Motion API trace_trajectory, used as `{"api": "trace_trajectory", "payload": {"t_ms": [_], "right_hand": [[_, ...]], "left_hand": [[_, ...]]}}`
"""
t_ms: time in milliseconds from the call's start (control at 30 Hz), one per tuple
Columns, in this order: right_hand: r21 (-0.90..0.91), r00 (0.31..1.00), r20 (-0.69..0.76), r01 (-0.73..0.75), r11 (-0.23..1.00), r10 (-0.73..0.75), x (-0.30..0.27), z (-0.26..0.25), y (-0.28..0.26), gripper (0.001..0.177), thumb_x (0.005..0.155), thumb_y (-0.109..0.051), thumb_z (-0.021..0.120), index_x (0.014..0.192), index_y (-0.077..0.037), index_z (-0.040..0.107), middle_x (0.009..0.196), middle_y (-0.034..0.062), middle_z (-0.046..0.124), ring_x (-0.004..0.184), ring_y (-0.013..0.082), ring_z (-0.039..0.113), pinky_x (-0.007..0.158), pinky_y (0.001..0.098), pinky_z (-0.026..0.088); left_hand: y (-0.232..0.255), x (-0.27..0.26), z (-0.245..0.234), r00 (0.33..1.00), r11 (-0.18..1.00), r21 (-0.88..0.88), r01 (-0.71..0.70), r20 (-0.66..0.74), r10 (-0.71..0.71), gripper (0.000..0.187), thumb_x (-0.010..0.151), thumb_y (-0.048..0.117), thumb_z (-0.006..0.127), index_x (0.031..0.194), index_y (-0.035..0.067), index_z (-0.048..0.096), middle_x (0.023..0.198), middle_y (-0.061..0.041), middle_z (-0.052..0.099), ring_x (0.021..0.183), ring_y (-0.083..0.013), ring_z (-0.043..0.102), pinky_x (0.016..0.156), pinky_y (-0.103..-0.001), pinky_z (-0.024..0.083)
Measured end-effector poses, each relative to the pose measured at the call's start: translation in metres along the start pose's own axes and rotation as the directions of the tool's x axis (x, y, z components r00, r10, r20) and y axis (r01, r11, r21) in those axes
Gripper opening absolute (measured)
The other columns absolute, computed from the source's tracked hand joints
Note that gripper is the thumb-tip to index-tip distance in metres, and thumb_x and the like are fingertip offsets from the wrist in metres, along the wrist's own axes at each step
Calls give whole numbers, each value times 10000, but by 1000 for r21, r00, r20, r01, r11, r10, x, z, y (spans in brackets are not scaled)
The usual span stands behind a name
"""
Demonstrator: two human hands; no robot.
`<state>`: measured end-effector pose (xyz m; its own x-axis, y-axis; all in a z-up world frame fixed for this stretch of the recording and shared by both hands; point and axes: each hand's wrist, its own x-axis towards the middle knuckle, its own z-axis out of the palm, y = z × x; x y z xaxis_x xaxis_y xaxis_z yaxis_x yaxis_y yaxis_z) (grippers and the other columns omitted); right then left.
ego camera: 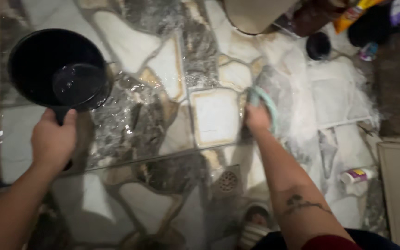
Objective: The person cleans the bathroom floor by scrubbing a mat and the tiled surface using a brush and a cleaning cloth, pouring soapy water from a small bucket, and then organizes various bottles and items on the floor and a shelf.
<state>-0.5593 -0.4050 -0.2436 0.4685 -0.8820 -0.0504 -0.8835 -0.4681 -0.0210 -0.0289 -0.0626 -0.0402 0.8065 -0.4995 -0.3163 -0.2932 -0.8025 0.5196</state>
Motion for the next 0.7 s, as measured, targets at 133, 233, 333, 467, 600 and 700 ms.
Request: {"api": "trace_trajectory", "payload": {"t_ms": [133,233,333,467,600,700], "right_hand": [[-116,994,99,-28,993,40,-26,17,5,234,1007,-219,518,1044,-86,707,998,167,687,1039,356,647,1065,517,478],[185,978,168,93,978,-125,-54,27,-170,237,1009,-219,522,1067,-78,703,1029,168,690,1050,355,652,1048,514,488],[318,903,34,396,861,-428,-105,-37,-326,241,1011,-219,526,1090,-71,699,1060,169,693,1060,353,656,1032,510,498],[352,799,-36,572,741,-600,-113,-58,-325,251,1014,-218,532,1121,-60,694,1101,170,697,1074,351,661,1010,506,510],[257,938,143,272,927,-315,-31,0,-158,264,1016,-218,537,1152,-50,689,1142,171,701,1088,350,667,987,501,523],[-45,968,241,-60,997,69,46,-19,-32,316,1041,-294,516,1000,-81,745,1028,165,744,1036,344,681,1008,483,511]], "left_hand": [[0,-4,7,989,989,67,-134,-47,138,481,1061,413,653,1312,2,650,1132,-317,692,1091,-512,632,937,-559,480],[21,-8,17,984,982,68,-176,-31,178,472,1070,421,653,1277,-3,674,1132,-307,703,1093,-494,651,939,-551,493],[51,-15,28,986,984,54,-169,8,169,453,1029,423,658,1250,29,699,1110,-277,714,1065,-474,661,910,-543,498],[52,-14,23,985,981,107,-164,71,157,444,1008,430,668,1210,38,713,1073,-251,722,1027,-465,669,875,-530,507],[6,1,-4,982,974,123,-189,47,185,479,1024,445,678,1221,10,713,1058,-265,729,1017,-456,696,873,-517,532],[-34,6,-22,995,983,160,-92,-11,95,466,1003,422,670,1244,27,717,1060,-258,731,998,-463,687,854,-529,518]]}}
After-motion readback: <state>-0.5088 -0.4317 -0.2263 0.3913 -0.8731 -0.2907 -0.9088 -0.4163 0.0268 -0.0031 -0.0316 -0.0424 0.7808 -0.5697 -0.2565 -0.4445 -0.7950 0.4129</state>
